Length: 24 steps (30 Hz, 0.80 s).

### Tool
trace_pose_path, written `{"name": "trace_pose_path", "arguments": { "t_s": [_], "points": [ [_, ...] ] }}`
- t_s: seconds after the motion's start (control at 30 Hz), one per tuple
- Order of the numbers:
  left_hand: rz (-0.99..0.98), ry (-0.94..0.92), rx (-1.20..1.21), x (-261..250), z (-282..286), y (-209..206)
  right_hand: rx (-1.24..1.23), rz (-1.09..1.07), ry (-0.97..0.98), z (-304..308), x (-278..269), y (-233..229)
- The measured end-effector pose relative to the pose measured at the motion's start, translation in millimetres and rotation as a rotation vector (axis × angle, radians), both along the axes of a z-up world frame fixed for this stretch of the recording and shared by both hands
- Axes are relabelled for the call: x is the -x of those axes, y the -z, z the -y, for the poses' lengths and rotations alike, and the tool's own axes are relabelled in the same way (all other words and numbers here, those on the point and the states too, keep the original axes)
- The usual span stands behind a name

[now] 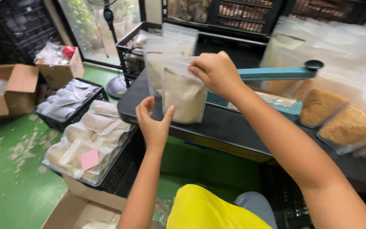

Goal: Sealing plastic bags using a heat sealer and packing them into a cardboard box

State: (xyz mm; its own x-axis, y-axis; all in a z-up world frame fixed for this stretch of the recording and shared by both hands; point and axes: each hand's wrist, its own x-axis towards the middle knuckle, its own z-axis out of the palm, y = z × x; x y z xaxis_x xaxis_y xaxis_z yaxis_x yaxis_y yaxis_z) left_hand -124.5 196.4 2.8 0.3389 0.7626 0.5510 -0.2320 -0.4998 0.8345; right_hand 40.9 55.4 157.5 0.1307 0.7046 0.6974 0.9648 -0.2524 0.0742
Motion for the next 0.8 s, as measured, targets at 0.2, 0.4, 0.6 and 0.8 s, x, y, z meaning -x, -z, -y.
{"name": "trace_pose_path", "arguments": {
  "t_s": [0.2,0.4,0.6,0.8],
  "points": [
    [-0.306,0.011,-0.262,-15.9,-27.2,36.5,-0.186,0.413,0.092,-70.6,-11.4,14.0],
    [-0.695,0.085,-0.286,-13.3,-25.5,3.6,-0.214,0.467,0.194,-100.0,-33.9,39.3],
    [-0.703,0.138,-0.314,-5.3,-16.2,-4.7,-0.223,0.391,0.113,-83.7,-0.7,33.3],
    [-0.520,0.124,-0.251,3.5,0.2,-0.2,-0.349,0.254,0.027,-42.1,41.5,34.6]
  ]
}}
